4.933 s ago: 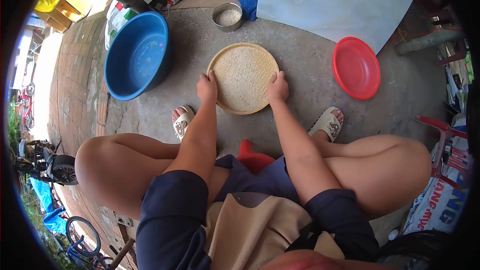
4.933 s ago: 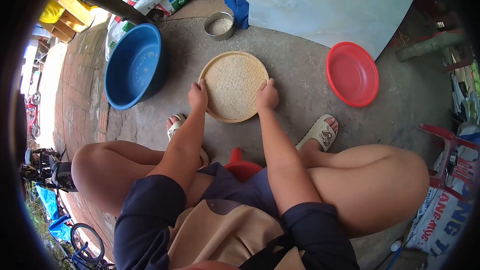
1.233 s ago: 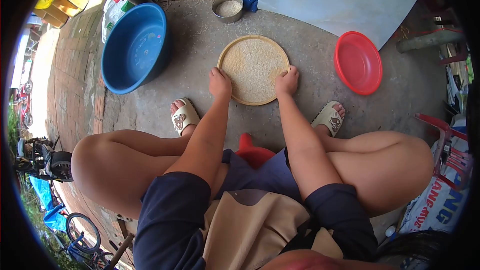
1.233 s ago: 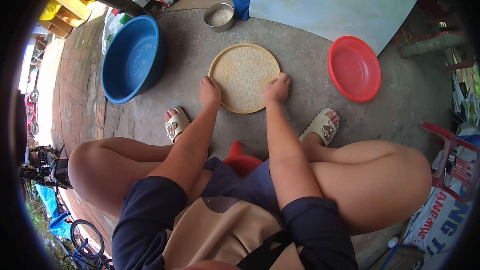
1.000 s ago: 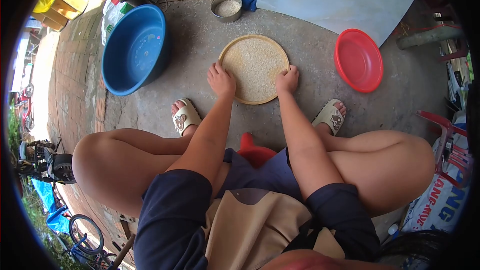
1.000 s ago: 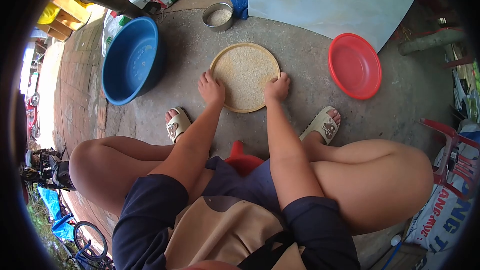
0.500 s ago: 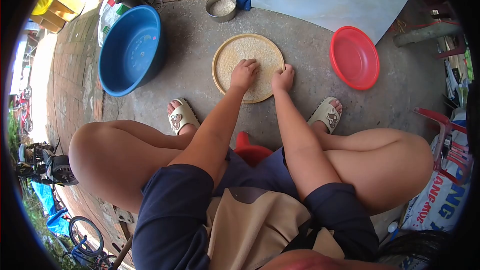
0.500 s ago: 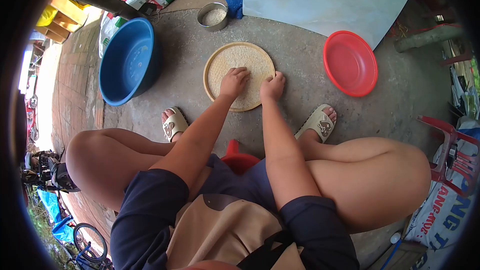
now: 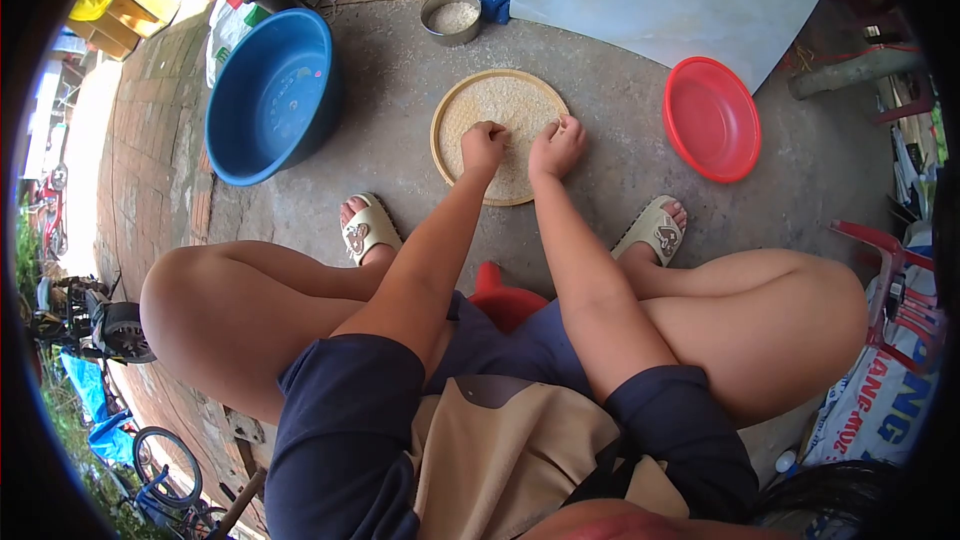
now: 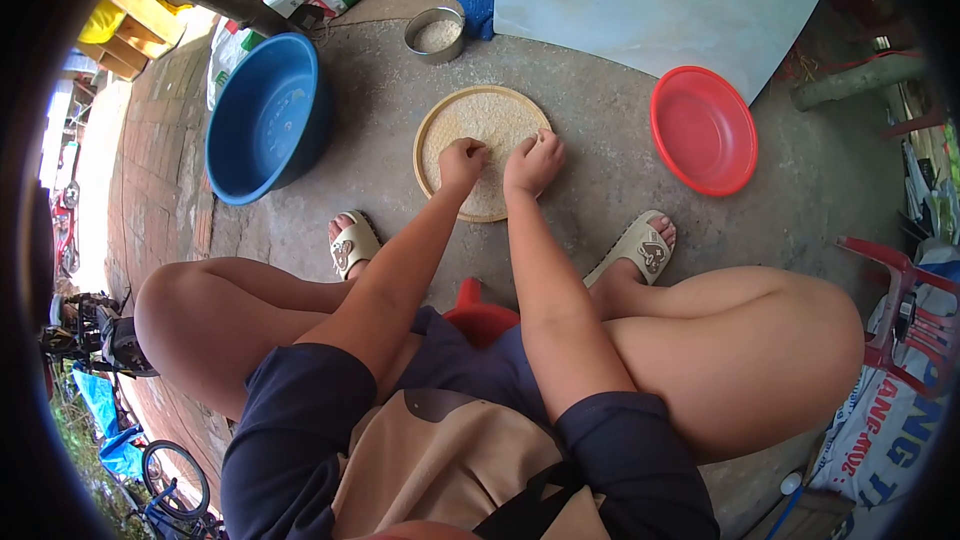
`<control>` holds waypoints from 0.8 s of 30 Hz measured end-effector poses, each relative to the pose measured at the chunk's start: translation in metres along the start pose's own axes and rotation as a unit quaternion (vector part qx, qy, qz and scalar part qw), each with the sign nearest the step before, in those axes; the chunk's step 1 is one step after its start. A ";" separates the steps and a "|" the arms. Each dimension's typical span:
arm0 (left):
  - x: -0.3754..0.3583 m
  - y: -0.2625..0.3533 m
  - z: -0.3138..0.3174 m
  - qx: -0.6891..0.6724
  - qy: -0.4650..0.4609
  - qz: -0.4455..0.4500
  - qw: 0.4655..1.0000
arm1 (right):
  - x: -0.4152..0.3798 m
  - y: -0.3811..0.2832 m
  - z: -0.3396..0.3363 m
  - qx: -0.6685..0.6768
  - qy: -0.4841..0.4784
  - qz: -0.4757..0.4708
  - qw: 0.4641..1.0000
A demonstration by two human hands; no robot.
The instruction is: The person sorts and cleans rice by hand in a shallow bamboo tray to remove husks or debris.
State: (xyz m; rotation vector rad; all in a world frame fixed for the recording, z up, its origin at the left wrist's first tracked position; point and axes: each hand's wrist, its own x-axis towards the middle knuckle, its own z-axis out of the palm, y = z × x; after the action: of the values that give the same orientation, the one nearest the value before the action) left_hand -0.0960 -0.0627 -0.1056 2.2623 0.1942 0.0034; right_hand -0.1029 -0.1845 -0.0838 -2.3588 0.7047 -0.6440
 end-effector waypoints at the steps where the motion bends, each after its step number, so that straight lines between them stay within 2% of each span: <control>1: 0.007 0.006 0.001 -0.001 0.000 0.000 1.000 | 0.003 -0.006 0.012 0.132 -0.060 0.089 0.985; 2: 0.015 0.012 0.001 -0.114 0.008 -0.078 0.990 | 0.008 -0.010 0.024 0.260 -0.117 0.175 0.942; 3: 0.024 0.019 0.000 -0.224 0.016 -0.155 0.962 | 0.009 -0.002 0.045 0.306 -0.176 0.254 0.901; 4: 0.032 0.024 -0.001 -0.223 0.017 -0.156 0.962 | 0.014 -0.008 0.040 0.306 -0.177 0.255 0.900; 5: 0.041 0.029 -0.003 -0.280 -0.066 -0.135 0.948 | 0.021 -0.013 0.034 0.441 -0.209 0.416 0.768; 6: 0.046 0.034 -0.007 -0.335 -0.148 -0.114 0.924 | 0.027 -0.016 0.030 0.547 -0.229 0.551 0.587; 7: 0.046 0.045 -0.009 -0.332 -0.147 -0.115 0.924 | 0.031 -0.008 0.038 0.562 -0.246 0.568 0.550; 8: 0.046 0.056 -0.009 -0.187 -0.190 -0.007 0.964 | 0.037 -0.002 0.047 0.562 -0.246 0.570 0.547; 9: 0.046 0.067 -0.011 -0.037 -0.229 0.102 0.967 | 0.042 0.004 0.055 0.617 -0.254 0.531 0.523; 10: 0.048 0.074 -0.012 -0.037 -0.232 0.100 0.967 | 0.044 0.002 0.052 0.668 -0.260 0.488 0.498; 12: 0.051 0.091 -0.013 -0.033 -0.221 0.181 0.958 | 0.055 0.005 0.045 0.656 -0.239 0.490 0.522; 14: 0.051 0.096 -0.019 -0.080 -0.191 0.170 0.963 | 0.066 0.013 0.042 0.645 -0.178 0.556 0.493; 15: 0.057 0.091 -0.018 -0.051 -0.127 0.142 0.980 | 0.069 0.019 0.042 0.601 -0.140 0.582 0.529; 16: 0.061 0.086 -0.018 -0.020 -0.062 0.114 0.991 | 0.069 0.026 0.040 0.601 -0.138 0.583 0.529; 17: 0.060 0.079 -0.018 -0.019 -0.063 0.115 0.991 | 0.069 0.033 0.038 0.576 -0.107 0.597 0.549; 18: 0.058 0.067 -0.014 0.023 -0.021 0.103 0.994 | 0.069 0.040 0.038 0.550 -0.075 0.609 0.567; 19: 0.054 0.054 -0.008 0.065 0.021 0.092 0.993 | 0.066 0.044 0.034 0.540 -0.065 0.627 0.558; 21: 0.038 0.016 0.020 0.108 0.030 0.121 0.986 | 0.055 0.052 0.028 0.553 -0.071 0.626 0.544; 23: 0.018 0.006 0.031 0.145 0.037 0.149 0.977 | 0.051 0.057 0.025 0.565 -0.073 0.624 0.535; 24: 0.003 0.005 0.032 0.222 0.014 0.170 0.960 | 0.048 0.058 0.024 0.569 -0.091 0.618 0.535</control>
State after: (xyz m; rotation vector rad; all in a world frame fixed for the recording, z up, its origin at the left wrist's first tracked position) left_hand -0.0900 -0.0896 -0.1230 2.7176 -0.2038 0.1923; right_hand -0.0717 -0.2442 -0.1255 -0.3507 1.1111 -0.0379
